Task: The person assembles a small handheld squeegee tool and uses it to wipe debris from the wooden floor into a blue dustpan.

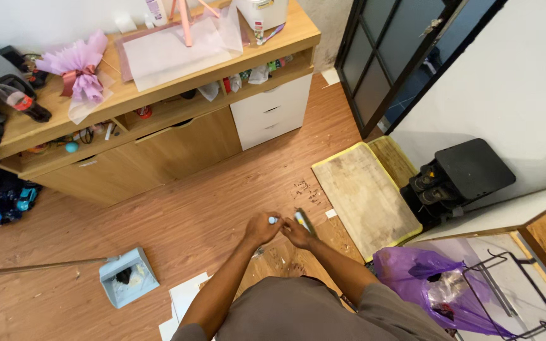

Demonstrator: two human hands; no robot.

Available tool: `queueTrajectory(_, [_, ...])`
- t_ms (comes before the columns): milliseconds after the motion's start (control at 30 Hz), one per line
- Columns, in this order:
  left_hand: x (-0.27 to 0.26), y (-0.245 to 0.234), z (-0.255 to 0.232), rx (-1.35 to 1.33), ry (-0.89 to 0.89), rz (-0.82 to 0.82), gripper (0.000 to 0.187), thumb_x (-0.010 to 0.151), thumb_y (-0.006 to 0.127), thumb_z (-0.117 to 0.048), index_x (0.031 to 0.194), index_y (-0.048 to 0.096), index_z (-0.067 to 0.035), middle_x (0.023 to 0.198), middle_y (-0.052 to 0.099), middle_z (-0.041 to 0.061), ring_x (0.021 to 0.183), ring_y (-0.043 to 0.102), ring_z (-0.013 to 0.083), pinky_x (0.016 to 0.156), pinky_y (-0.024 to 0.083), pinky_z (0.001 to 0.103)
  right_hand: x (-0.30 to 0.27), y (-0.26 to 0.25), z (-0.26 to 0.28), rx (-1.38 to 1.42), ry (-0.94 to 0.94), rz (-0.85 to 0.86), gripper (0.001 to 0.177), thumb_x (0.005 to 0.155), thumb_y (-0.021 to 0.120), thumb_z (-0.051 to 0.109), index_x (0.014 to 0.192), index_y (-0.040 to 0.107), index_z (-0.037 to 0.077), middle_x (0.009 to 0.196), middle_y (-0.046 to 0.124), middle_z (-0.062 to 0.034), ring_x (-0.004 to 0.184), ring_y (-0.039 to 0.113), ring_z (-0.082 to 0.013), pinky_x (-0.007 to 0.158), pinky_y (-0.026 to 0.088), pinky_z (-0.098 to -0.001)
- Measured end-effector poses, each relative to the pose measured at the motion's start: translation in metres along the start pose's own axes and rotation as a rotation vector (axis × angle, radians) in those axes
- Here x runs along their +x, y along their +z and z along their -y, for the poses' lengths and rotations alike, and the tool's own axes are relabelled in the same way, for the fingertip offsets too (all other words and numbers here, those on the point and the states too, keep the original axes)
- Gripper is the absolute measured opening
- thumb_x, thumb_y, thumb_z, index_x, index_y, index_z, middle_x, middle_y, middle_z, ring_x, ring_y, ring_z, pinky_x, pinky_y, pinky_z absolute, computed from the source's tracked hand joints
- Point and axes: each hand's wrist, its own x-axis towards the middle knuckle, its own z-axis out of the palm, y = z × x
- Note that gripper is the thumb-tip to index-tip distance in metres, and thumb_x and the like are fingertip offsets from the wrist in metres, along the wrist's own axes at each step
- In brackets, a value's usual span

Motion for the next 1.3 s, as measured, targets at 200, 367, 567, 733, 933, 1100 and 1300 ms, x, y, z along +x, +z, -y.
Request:
queueTrajectory(200, [-0.018,-0.045,-0.029,0.217,0.009,-0.092,0.033,0.081,0.066,-0.043,0.091,0.082,-0.016,0.082,0.075,0.017,0.079,0.072,0.0368,0.076,0.057,0.049,0.019,0.041,0.027,0.395,-0.053,0.109,0.049,0.104,0.048,0.032,0.149,0.043,0.012,0.142,0.058,-0.0067,0.133,0.053,-0.0194,0.110,0.043,-0.0373])
queueTrajectory(367, [-0.023,-0.037,-0.022,0.413,0.057,-0.007,0.033,0.082,0.065,-0.041,0.084,0.080,-0.011,0.080,0.073,0.020,0.076,0.071,0.0378,0.074,0.057,0.049,0.018,0.074,0.045,0.503,-0.286,0.251,0.044,0.107,0.048,0.027,0.145,0.049,0.004,0.141,0.059,-0.0139,0.132,0.055,-0.0252,0.109,0.047,-0.0405])
queueTrajectory(567, [-0.032,-0.046,-0.032,0.448,0.168,-0.053,0.032,0.082,0.065,-0.038,0.081,0.080,-0.010,0.076,0.073,0.019,0.071,0.071,0.0352,0.070,0.057,0.047,0.011,0.056,0.058,0.416,-0.366,0.292,0.043,0.108,0.044,0.025,0.147,0.045,0.007,0.149,0.052,-0.0092,0.139,0.046,-0.0197,0.115,0.040,-0.0384])
queueTrajectory(733, [-0.055,-0.082,-0.071,0.394,0.194,-0.063,0.032,0.085,0.065,-0.040,0.089,0.081,-0.013,0.073,0.073,0.017,0.066,0.071,0.0318,0.065,0.056,0.044,-0.012,0.008,0.084,0.309,-0.344,0.294,0.041,0.105,0.050,0.022,0.140,0.052,0.002,0.141,0.060,-0.0131,0.132,0.055,-0.0248,0.109,0.048,-0.0399])
queueTrajectory(933, [-0.064,-0.094,-0.081,0.128,0.258,-0.118,0.032,0.096,0.062,-0.040,0.102,0.079,-0.014,0.073,0.077,0.007,0.062,0.075,0.0199,0.065,0.058,0.038,-0.035,-0.056,0.098,0.105,-0.098,0.228,0.032,0.105,0.053,0.026,0.130,0.059,0.007,0.133,0.065,-0.0127,0.124,0.064,-0.0244,0.107,0.051,-0.0379])
queueTrajectory(1100, [-0.045,-0.056,-0.052,-0.157,0.180,-0.032,0.035,0.093,0.066,-0.036,0.120,0.076,-0.017,0.103,0.079,0.010,0.090,0.076,0.0222,0.083,0.057,0.041,-0.001,-0.067,0.029,0.020,-0.195,0.108,0.034,0.098,0.069,0.024,0.126,0.062,0.006,0.131,0.069,-0.0123,0.127,0.066,-0.0247,0.108,0.052,-0.0381])
queueTrajectory(1300, [-0.028,0.013,0.018,-0.244,0.093,0.042,0.036,0.096,0.065,-0.039,0.124,0.074,-0.018,0.122,0.075,0.006,0.105,0.072,0.0262,0.092,0.053,0.043,0.005,-0.033,-0.017,0.357,0.118,0.085,0.050,0.097,0.069,0.019,0.142,0.050,0.011,0.142,0.063,-0.0112,0.129,0.061,-0.0284,0.104,0.054,-0.0445])
